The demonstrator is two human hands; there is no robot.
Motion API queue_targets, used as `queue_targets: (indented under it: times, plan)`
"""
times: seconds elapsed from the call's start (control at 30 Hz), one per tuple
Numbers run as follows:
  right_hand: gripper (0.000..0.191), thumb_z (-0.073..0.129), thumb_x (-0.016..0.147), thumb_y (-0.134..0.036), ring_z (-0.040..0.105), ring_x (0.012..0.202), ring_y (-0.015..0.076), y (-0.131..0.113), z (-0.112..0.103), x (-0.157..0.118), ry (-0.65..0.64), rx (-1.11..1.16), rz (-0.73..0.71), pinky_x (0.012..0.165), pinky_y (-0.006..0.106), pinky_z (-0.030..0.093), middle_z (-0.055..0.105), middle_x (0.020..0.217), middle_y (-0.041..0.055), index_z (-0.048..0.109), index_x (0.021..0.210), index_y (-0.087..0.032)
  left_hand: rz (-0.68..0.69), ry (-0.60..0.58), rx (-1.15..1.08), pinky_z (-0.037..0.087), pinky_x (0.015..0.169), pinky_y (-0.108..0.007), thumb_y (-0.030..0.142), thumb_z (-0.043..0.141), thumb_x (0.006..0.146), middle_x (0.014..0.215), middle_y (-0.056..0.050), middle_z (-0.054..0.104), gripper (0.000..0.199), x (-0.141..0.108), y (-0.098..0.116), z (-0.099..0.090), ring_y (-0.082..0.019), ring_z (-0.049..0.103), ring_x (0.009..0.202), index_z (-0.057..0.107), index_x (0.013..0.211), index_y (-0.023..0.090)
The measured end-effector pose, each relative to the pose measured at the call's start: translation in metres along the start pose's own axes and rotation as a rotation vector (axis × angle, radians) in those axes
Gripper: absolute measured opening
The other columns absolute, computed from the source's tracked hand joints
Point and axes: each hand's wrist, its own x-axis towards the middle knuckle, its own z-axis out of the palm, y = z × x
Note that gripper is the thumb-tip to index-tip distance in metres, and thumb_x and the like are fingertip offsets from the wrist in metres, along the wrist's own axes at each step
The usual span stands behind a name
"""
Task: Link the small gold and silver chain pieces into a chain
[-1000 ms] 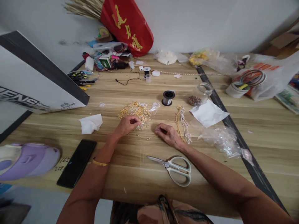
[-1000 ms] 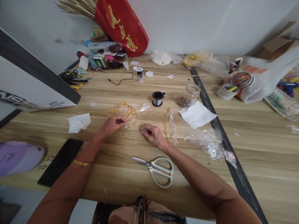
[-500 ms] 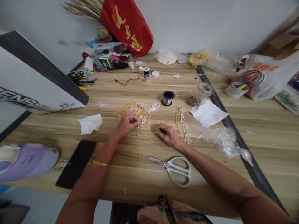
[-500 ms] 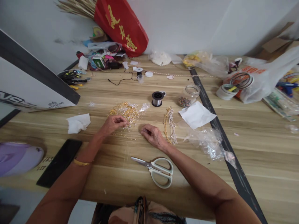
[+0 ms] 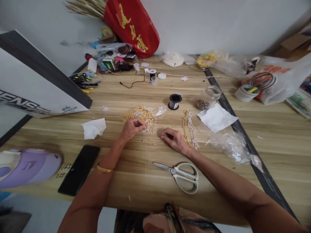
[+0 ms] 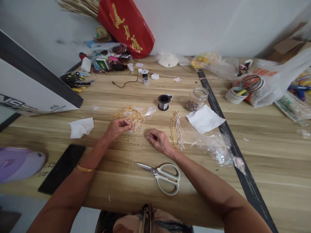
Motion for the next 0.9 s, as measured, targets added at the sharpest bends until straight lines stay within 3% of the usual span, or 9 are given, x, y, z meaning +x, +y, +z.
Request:
queue_targets:
  times: [0.1,0.3,0.37,0.53,0.7,0.9]
  plan:
    - [0.016,0.052,0.086,-0.028,0.053,0.066,0.0129,-0.001,0.000,0.000,0.001,0.008,0.008,0.061,0.023,0.041,0.061,0.074,0.0030,0.061,0.083,-0.015,-0.002,-0.065,0.033,0.049,0.065,-0.025,0.027,0.071,0.066,0.072,-0.005,0.069,0.017,-0.002,0.004,-0.001,-0.014,0.064,0.069,0.065,0.069,0.012]
    - [0.015,0.053,0.085,-0.028,0.052,0.065,0.0129,-0.002,0.000,0.000,-0.002,0.017,0.019,0.061,0.024,0.040,0.060,0.073,0.0025,0.061,0.084,-0.015,-0.066,-0.404,0.155,0.045,0.055,-0.021,0.026,0.068,0.069,0.063,-0.002,0.066,0.014,-0.010,0.011,0.004,-0.011,0.059,0.057,0.067,0.073,0.013]
    - [0.015,0.052,0.085,-0.028,0.051,0.065,0.0128,-0.002,0.000,0.000,-0.004,0.015,0.019,0.060,0.024,0.040,0.060,0.072,0.0023,0.060,0.083,-0.015,-0.048,-0.462,0.217,0.043,0.053,-0.020,0.025,0.067,0.069,0.061,-0.002,0.066,0.012,-0.012,0.013,0.007,-0.010,0.058,0.055,0.069,0.073,0.014]
    - [0.014,0.052,0.085,-0.026,0.051,0.065,0.0125,-0.001,0.000,0.000,-0.011,0.016,0.024,0.061,0.023,0.039,0.059,0.072,0.0019,0.060,0.083,-0.015,0.034,-0.407,0.440,0.039,0.051,-0.020,0.018,0.061,0.069,0.058,0.000,0.065,0.009,-0.016,0.018,0.016,-0.011,0.055,0.053,0.070,0.068,0.015]
    - [0.013,0.053,0.085,-0.025,0.051,0.065,0.0125,-0.001,0.000,0.000,-0.014,0.010,0.023,0.061,0.023,0.039,0.059,0.073,0.0017,0.060,0.084,-0.015,0.089,-0.283,0.586,0.040,0.056,-0.022,0.016,0.058,0.070,0.065,-0.001,0.068,0.014,-0.016,0.019,0.012,-0.013,0.058,0.058,0.071,0.071,0.017]
    - [0.013,0.054,0.085,-0.026,0.052,0.066,0.0129,-0.001,0.000,0.000,-0.005,0.004,0.021,0.061,0.023,0.040,0.061,0.074,0.0025,0.061,0.083,-0.015,0.087,-0.165,0.547,0.045,0.062,-0.024,0.024,0.060,0.075,0.074,-0.003,0.070,0.014,-0.011,0.013,0.005,-0.014,0.061,0.065,0.070,0.078,0.016]
